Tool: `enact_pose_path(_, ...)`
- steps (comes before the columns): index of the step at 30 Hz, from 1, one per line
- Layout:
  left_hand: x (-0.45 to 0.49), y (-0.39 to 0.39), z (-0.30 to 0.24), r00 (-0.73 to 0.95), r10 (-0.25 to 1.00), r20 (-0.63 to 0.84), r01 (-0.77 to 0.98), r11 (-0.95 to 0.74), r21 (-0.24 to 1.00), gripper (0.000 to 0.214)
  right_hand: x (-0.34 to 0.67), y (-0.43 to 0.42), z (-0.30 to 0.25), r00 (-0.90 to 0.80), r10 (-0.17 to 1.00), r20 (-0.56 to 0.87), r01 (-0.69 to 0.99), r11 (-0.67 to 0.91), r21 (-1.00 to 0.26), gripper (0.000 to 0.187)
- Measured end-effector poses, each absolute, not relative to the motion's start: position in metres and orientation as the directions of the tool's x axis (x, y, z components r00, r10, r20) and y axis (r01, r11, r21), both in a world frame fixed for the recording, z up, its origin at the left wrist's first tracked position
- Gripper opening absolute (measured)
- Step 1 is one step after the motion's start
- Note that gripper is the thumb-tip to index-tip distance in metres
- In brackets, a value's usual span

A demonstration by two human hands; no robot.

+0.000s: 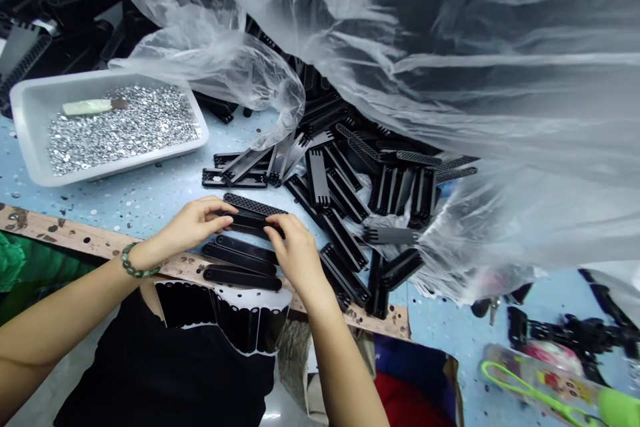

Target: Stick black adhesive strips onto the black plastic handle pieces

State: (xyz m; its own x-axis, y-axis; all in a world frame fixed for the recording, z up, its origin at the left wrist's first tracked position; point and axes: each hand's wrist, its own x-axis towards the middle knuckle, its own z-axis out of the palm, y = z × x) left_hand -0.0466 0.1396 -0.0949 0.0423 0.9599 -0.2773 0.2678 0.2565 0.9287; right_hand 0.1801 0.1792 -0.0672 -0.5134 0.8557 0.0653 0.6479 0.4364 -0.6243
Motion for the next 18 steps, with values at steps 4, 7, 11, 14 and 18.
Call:
enact_pose_path(4, -0.048, 0.140, -0.091, 0.055, 0.960, -0.273, 0.319, 0.243, 0.916, 0.025, 0.179, 0.181, -0.068, -0.445, 0.894, -0.049, 0.670, 0.296, -0.681, 0.008)
enact_pose_path(7, -0.049, 0.140, -0.090, 0.073, 0.962, -0.263, 0.314, 0.228, 0.922, 0.026, 0.174, 0.185, -0.063, -0.392, 0.912, -0.118, 0.730, 0.230, -0.644, 0.008)
enact_pose_path(11, -0.051, 0.139, -0.090, 0.085, 0.970, -0.226, 0.313, 0.190, 0.931, 0.026, 0.169, 0.192, -0.057, -0.414, 0.897, -0.157, 0.764, 0.248, -0.596, 0.006)
enact_pose_path(14, -0.051, 0.138, -0.089, 0.086, 0.975, -0.204, 0.349, 0.162, 0.923, 0.025, 0.167, 0.196, -0.052, -0.404, 0.885, -0.231, 0.798, 0.218, -0.561, 0.012)
enact_pose_path(18, -0.051, 0.139, -0.090, 0.079, 0.967, -0.242, 0.324, 0.204, 0.924, 0.025, 0.171, 0.199, -0.047, -0.346, 0.891, -0.295, 0.836, 0.151, -0.527, 0.021)
